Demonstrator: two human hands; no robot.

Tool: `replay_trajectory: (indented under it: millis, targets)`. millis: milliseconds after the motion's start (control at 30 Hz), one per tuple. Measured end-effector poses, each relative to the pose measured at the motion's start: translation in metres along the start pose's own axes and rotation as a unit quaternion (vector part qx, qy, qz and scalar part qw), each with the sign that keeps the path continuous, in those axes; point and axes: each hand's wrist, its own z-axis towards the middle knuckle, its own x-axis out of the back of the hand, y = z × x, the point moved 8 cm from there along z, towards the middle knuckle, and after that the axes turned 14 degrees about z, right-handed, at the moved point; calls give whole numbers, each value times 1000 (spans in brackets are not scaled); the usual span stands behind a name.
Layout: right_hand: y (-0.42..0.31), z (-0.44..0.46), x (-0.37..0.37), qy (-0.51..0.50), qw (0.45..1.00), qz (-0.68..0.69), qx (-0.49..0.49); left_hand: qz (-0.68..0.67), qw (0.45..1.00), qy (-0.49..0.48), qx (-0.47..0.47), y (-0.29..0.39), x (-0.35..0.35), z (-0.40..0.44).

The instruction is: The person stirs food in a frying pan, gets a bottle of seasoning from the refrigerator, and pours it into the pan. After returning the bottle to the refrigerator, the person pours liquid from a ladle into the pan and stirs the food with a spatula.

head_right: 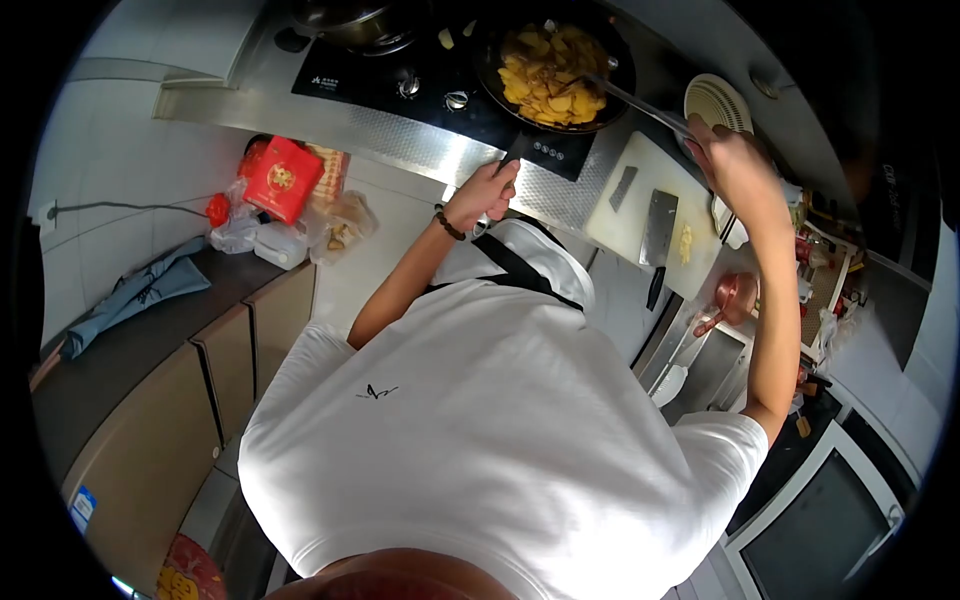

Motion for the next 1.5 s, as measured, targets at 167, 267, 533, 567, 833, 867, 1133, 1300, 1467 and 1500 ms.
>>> replay_trajectory:
  millis: [167,267,533,567,833,867,1133,1300,1467,1500]
  targets:
    - [-2,4,-18,-29,999,-37,6,11,1000,2,-7,-1,0,2]
    - [-6,16,-45,39,998,-41,-1,5,1000,-7,-4,-2,-1,3]
    - [-5,39,-76,172,983,49,-38,25,1000,-4,-9,3,-2,-5]
    - [-3,49,-86,170,983,50,-37,23,1000,-7,-4,2,-1,-2]
    - [-2,18,-95,108,992,33,-49,23,1000,-16,2,1,3,0]
    - [0,10,-85,102,993,38,-45,17,1000,-18,6,0,2,0]
    - [-6,44,-59,188,977,57,-78,11,1000,-17,10,0,-3,0]
    - [3,74,-106,166,983,39,-63,10,1000,-19,16,1,-2,-1]
    - [9,27,-115,109,987,97,-68,37,999,3,-1,-2,1,5]
    - [10,16,-108,110,985,109,-70,41,999,14,-1,-4,2,6]
